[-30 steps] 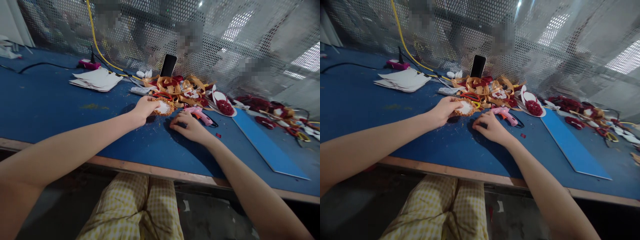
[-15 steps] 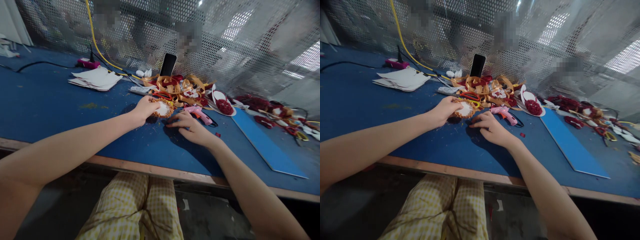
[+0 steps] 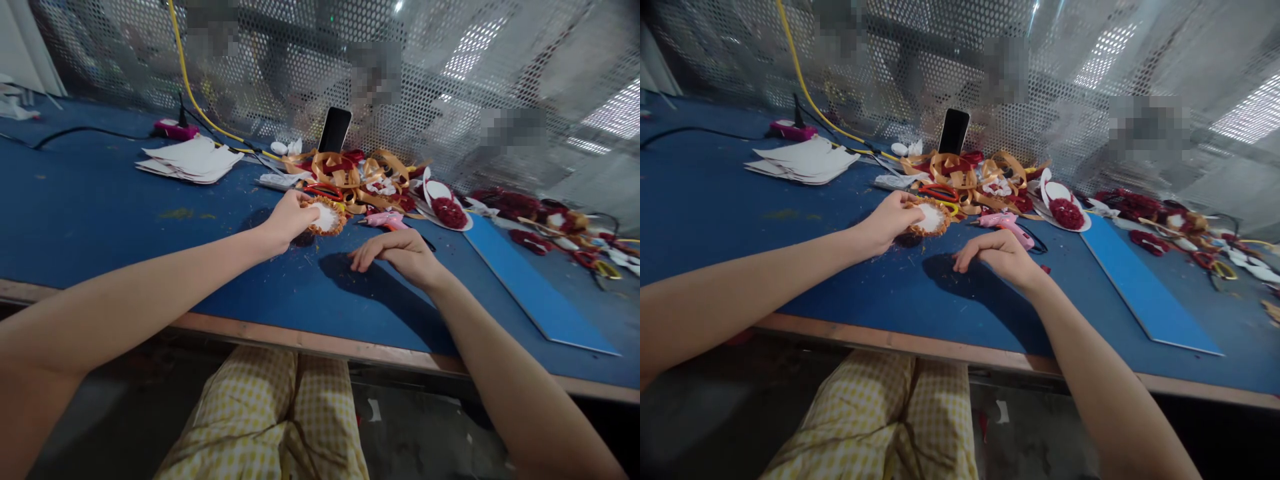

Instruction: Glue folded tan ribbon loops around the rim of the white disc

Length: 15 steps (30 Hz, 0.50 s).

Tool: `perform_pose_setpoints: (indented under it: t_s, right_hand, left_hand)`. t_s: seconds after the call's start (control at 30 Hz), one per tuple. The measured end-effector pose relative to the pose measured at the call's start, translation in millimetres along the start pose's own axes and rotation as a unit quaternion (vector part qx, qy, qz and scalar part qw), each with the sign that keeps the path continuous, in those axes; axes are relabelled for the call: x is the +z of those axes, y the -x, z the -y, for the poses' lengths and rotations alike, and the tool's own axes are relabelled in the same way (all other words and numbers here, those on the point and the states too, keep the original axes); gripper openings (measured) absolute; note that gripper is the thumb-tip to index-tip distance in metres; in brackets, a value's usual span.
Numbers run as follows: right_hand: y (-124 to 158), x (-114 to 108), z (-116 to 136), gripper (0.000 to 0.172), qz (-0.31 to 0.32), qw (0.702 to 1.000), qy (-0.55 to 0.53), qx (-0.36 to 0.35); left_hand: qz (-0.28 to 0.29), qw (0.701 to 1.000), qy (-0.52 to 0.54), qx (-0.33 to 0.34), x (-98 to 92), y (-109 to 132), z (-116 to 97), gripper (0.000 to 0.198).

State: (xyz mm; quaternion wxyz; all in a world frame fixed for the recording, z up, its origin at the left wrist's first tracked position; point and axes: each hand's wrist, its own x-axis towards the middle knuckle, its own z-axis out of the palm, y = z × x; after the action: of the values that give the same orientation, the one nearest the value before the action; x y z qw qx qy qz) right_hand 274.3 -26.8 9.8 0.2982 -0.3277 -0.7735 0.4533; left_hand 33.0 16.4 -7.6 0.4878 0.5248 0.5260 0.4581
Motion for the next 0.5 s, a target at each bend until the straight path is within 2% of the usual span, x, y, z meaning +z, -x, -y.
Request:
perform_pose_setpoints:
  t_s: [0.07, 0.23, 0.3, 0.4, 0.5]
  right_hand:
    - [-1.9, 3.3, 0.4, 0.026, -0.014, 1.0, -0.009, 0.01]
    - [-2.2, 8.1, -4.0, 0.024, 0.062, 0.995, -0.069, 0.032]
    - [-0.5, 6.8, -4.4, 0.024, 0.029, 0.996, -0.084, 0.022]
    - [0.1, 4.8, -2.3, 0.017, -0.049, 0.998, 0.046, -0.002]
    - [-3.7, 5.1, -3.4, 0.012, -0.056, 0.976, 0.206, -0.045]
  left_hand:
    - [0.003, 1.0, -0.022, 0.011, 0.0, 0.7, 1.4, 0.037]
    - [0.017, 0.999, -0.043, 0.024, 1.3, -0.2, 4.5, 0.04]
    - [0.029, 0.999, -0.036, 0.024, 1.7, -0.4, 4.8, 0.042]
    - [0.025, 0.999, -0.032, 0.03, 1.6, -0.1, 4.4, 0.043]
    - [0.002, 0.999, -0.028, 0.03, 1.2, -1.7, 5.0, 0.043]
